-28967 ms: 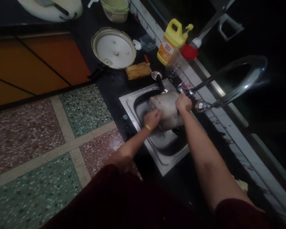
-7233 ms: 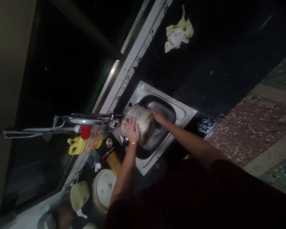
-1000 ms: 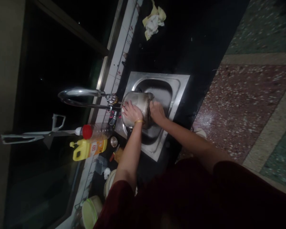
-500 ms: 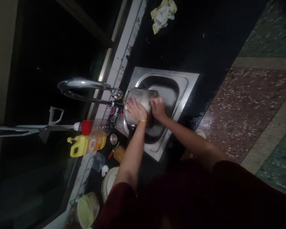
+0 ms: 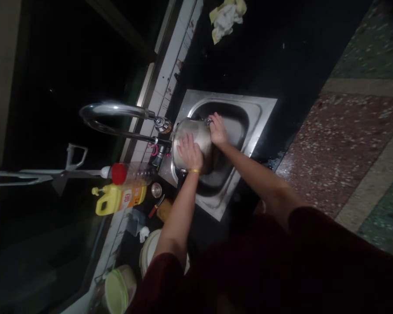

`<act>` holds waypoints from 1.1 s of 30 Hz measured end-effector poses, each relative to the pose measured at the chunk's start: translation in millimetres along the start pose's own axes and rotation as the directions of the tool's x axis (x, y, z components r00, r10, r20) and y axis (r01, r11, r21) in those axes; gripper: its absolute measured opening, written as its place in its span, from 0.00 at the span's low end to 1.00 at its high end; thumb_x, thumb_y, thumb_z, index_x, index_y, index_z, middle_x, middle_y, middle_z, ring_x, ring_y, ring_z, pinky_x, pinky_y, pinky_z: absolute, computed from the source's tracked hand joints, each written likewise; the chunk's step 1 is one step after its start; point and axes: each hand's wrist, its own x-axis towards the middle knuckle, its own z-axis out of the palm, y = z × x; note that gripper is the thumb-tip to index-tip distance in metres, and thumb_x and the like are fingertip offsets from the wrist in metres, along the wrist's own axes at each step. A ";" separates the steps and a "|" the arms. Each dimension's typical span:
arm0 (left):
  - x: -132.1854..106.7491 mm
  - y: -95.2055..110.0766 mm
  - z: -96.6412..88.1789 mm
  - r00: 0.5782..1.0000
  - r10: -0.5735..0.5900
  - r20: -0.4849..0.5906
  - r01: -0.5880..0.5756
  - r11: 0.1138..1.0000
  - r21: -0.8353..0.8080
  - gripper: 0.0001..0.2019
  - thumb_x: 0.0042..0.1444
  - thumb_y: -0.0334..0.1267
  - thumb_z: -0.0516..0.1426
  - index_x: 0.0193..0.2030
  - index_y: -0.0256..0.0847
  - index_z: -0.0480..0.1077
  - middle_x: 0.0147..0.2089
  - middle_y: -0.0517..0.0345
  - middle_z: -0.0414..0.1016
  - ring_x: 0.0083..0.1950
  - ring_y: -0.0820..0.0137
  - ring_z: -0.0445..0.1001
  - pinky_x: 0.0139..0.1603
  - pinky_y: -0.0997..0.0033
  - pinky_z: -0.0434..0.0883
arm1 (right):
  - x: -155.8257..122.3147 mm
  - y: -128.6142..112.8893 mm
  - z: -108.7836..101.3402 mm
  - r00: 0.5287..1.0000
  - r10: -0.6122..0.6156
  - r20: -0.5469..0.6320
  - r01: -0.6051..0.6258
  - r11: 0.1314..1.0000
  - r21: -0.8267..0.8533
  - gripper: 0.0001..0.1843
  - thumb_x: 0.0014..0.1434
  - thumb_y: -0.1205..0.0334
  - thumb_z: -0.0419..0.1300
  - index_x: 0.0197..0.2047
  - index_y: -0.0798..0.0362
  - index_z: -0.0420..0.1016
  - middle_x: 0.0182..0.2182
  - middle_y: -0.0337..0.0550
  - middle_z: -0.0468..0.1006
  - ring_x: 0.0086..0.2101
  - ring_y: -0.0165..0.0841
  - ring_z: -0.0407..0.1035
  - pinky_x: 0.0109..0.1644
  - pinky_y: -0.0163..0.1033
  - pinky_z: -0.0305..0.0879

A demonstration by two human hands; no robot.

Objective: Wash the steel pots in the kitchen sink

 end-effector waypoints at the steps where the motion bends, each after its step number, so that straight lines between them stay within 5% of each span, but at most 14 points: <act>1: 1.8 0.4 1.2 1.000 0.003 -0.028 -0.003 1.000 -0.001 0.26 0.65 0.34 0.45 0.70 0.44 0.56 0.73 0.59 0.51 0.75 0.65 0.44 0.74 0.54 0.39 | -5.7 -0.2 0.3 1.000 -0.025 0.006 0.025 1.000 -0.014 0.26 0.68 0.56 0.37 0.61 0.54 0.64 0.66 0.49 0.59 0.68 0.40 0.46 0.72 0.57 0.38; 6: 33.0 -1.7 -4.1 0.991 0.119 0.066 -0.113 0.989 -0.095 0.23 0.65 0.32 0.45 0.67 0.38 0.61 0.72 0.54 0.54 0.74 0.62 0.46 0.74 0.52 0.41 | -80.9 -8.5 14.4 0.981 -0.180 0.066 0.187 0.977 -0.104 0.29 0.68 0.52 0.37 0.64 0.55 0.62 0.68 0.50 0.54 0.70 0.42 0.37 0.70 0.59 0.43; 8: 43.4 -4.0 -8.6 0.976 0.179 0.125 -0.160 0.976 -0.144 0.23 0.66 0.31 0.45 0.66 0.40 0.62 0.72 0.56 0.55 0.74 0.62 0.47 0.74 0.51 0.43 | -55.8 -8.5 12.9 0.981 -0.185 0.066 0.193 0.969 -0.154 0.28 0.68 0.53 0.39 0.63 0.54 0.64 0.68 0.49 0.55 0.69 0.43 0.38 0.70 0.60 0.41; 11: 47.9 -4.1 -11.6 0.972 0.201 0.123 -0.181 0.971 -0.155 0.23 0.65 0.32 0.47 0.67 0.43 0.62 0.72 0.57 0.54 0.74 0.62 0.46 0.74 0.49 0.44 | 20.8 -4.4 1.1 0.994 -0.103 0.041 0.109 0.974 -0.197 0.27 0.68 0.57 0.38 0.60 0.56 0.68 0.64 0.50 0.64 0.67 0.40 0.48 0.72 0.56 0.39; 13: 48.7 -1.7 -11.3 0.973 0.200 0.114 -0.181 0.971 -0.156 0.24 0.65 0.32 0.47 0.67 0.42 0.61 0.72 0.56 0.53 0.75 0.61 0.46 0.74 0.47 0.43 | 39.0 -5.1 -5.0 0.997 -0.070 0.042 0.077 0.979 -0.188 0.28 0.68 0.59 0.36 0.61 0.57 0.67 0.63 0.52 0.64 0.66 0.40 0.50 0.71 0.55 0.43; 18: 63.6 -1.1 -7.1 0.942 0.281 0.185 -0.229 0.939 -0.258 0.24 0.62 0.29 0.48 0.64 0.46 0.66 0.67 0.60 0.64 0.73 0.66 0.52 0.74 0.51 0.42 | -51.5 -23.5 0.6 0.949 -0.256 0.182 0.300 0.911 -0.284 0.27 0.67 0.58 0.42 0.65 0.51 0.63 0.66 0.47 0.61 0.68 0.46 0.42 0.68 0.63 0.43; 20: 70.5 -5.2 -4.0 0.926 0.330 0.184 -0.258 0.908 -0.331 0.23 0.63 0.29 0.46 0.63 0.45 0.67 0.65 0.59 0.68 0.72 0.67 0.53 0.74 0.52 0.43 | -58.6 -31.1 -0.2 0.936 -0.260 0.237 0.330 0.882 -0.335 0.26 0.67 0.59 0.43 0.64 0.51 0.64 0.66 0.47 0.61 0.67 0.47 0.45 0.69 0.62 0.41; 26: 56.0 -23.1 4.1 0.908 0.418 0.014 -0.381 0.842 -0.381 0.22 0.64 0.31 0.45 0.63 0.36 0.66 0.65 0.49 0.67 0.70 0.64 0.58 0.74 0.54 0.43 | 48.8 -34.3 -16.9 0.964 0.082 0.255 0.037 0.902 -0.430 0.27 0.67 0.60 0.40 0.64 0.61 0.63 0.61 0.56 0.68 0.60 0.45 0.61 0.66 0.54 0.54; 29: 20.5 -38.1 16.6 0.946 0.305 -0.113 -0.325 0.877 -0.353 0.22 0.65 0.36 0.46 0.64 0.39 0.65 0.69 0.51 0.62 0.74 0.62 0.49 0.74 0.52 0.41 | 62.3 -34.0 -17.6 0.949 0.119 0.293 0.021 0.900 -0.436 0.28 0.66 0.60 0.41 0.65 0.62 0.61 0.62 0.57 0.67 0.61 0.46 0.61 0.65 0.54 0.55; 33: -32.4 -53.0 52.2 0.976 -0.092 -0.195 -0.022 0.855 -0.518 0.27 0.66 0.40 0.41 0.69 0.35 0.55 0.75 0.48 0.46 0.76 0.64 0.36 0.75 0.55 0.39 | 60.2 -27.2 -20.9 0.942 0.170 0.288 -0.021 0.890 -0.456 0.29 0.65 0.59 0.41 0.65 0.61 0.60 0.62 0.56 0.66 0.61 0.45 0.61 0.64 0.54 0.57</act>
